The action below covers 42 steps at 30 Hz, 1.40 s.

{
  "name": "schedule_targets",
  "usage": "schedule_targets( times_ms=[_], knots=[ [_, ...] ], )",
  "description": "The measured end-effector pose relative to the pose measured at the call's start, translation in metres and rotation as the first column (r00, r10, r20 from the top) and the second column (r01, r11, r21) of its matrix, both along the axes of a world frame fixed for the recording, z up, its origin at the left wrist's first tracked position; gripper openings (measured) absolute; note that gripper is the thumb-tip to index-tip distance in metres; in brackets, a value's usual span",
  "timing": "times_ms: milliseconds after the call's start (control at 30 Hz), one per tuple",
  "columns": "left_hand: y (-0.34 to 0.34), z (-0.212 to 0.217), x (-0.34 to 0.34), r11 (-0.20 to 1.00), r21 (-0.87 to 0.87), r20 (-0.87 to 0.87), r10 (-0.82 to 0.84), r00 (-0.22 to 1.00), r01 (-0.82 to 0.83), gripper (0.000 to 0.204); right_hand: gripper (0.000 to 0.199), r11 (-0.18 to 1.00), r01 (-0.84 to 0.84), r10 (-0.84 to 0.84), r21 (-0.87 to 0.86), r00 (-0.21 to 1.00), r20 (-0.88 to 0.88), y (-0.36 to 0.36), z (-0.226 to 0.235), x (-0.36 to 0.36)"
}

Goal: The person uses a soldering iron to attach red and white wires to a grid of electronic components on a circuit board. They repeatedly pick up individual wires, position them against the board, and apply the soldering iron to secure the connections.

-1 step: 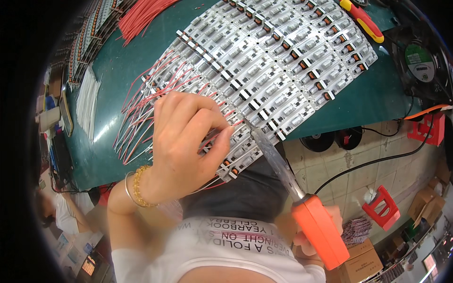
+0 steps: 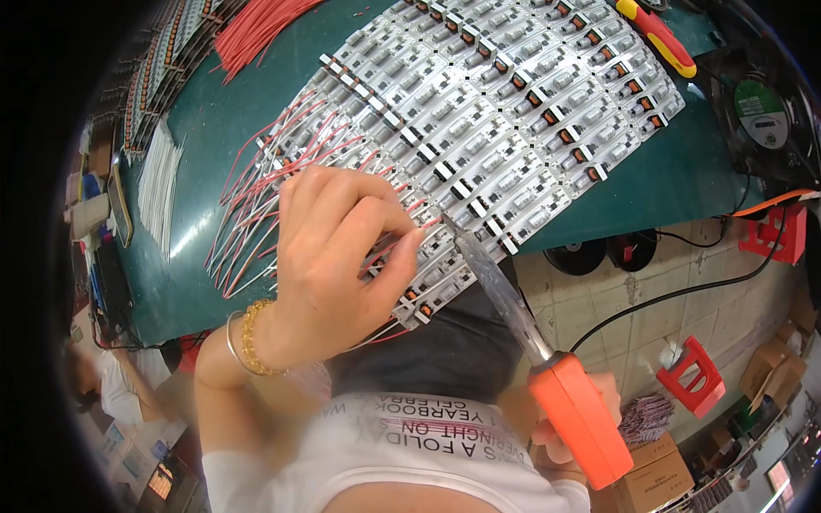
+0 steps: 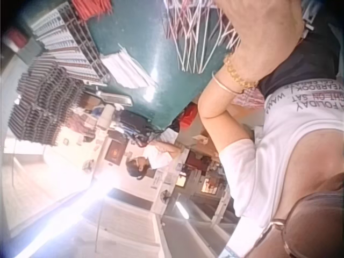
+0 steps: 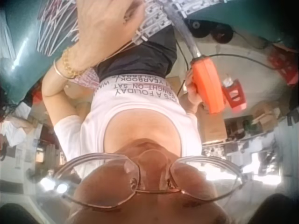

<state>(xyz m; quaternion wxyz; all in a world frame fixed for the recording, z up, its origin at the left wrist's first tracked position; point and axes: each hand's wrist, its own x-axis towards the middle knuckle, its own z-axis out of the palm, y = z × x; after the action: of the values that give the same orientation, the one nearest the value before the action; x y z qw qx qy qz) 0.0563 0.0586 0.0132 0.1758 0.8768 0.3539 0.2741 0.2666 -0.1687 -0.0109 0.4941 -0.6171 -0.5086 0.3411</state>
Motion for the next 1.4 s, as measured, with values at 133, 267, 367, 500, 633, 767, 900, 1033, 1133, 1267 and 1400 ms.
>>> schedule_targets(
  times_ms=[133, 267, 367, 500, 633, 767, 900, 1033, 1133, 1267, 1400],
  knots=[
    [0.001, -0.002, 0.002, 1.000, 0.008, 0.018, -0.018, 1.000, 0.018, 0.018, 0.042, 0.997, -0.010, 0.017, 0.071, 0.994, -0.104, -0.003, -0.005, 0.001],
    [0.001, -0.001, 0.003, 1.000, 0.005, 0.015, -0.013, 1.000, 0.013, 0.018, 0.044, 0.996, 0.066, -0.058, 0.056, 0.991, -0.119, -0.002, -0.003, -0.007],
    [0.001, -0.002, 0.002, 1.000, 0.001, 0.016, -0.008, 1.000, 0.008, 0.018, 0.046, 0.992, -0.055, 0.044, -0.109, 0.993, -0.106, 0.000, 0.009, 0.007],
    [0.001, 0.003, 0.001, 1.000, 0.020, 0.015, -0.014, 1.000, 0.014, 0.019, 0.041, 0.987, -0.039, 0.031, -0.158, 0.998, -0.051, -0.005, 0.012, 0.012],
    [0.045, 0.019, -0.018, 0.955, 0.284, -0.101, 0.116, 0.988, -0.083, 0.018, 0.026, 0.983, -0.012, 0.011, 0.186, 1.000, 0.011, 0.003, -0.003, 0.026],
    [0.150, 0.003, -0.025, 0.820, 0.564, -0.250, 0.282, 0.926, -0.097, 0.018, 0.025, 0.962, -0.030, -0.027, 0.270, 0.978, 0.207, 0.011, -0.012, 0.040],
    [0.207, -0.013, -0.025, 0.846, 0.533, -0.479, 0.305, 0.823, -0.003, 0.015, 0.029, 0.975, 0.174, -0.199, 0.138, 0.961, 0.194, 0.023, -0.004, 0.012],
    [0.212, -0.007, -0.023, 0.876, 0.480, -0.546, 0.259, 0.796, 0.045, 0.013, 0.036, 0.956, 0.224, -0.267, 0.188, 0.933, 0.244, 0.026, -0.004, 0.001],
    [0.205, -0.003, -0.029, 0.902, 0.423, -0.403, 0.268, 0.875, -0.082, 0.013, 0.042, 0.979, 0.122, -0.159, 0.162, 0.958, 0.241, 0.025, -0.005, 0.011],
    [0.194, 0.007, -0.041, 0.946, 0.256, -0.079, 0.225, 0.971, -0.198, 0.011, 0.045, 0.990, 0.079, -0.087, 0.116, 0.994, 0.066, 0.031, 0.003, 0.008],
    [0.175, 0.023, -0.047, 0.973, 0.004, 0.089, 0.231, 0.969, -0.232, 0.010, 0.049, 0.975, 0.175, -0.169, 0.134, 0.984, -0.057, 0.039, 0.008, -0.008]
  ],
)
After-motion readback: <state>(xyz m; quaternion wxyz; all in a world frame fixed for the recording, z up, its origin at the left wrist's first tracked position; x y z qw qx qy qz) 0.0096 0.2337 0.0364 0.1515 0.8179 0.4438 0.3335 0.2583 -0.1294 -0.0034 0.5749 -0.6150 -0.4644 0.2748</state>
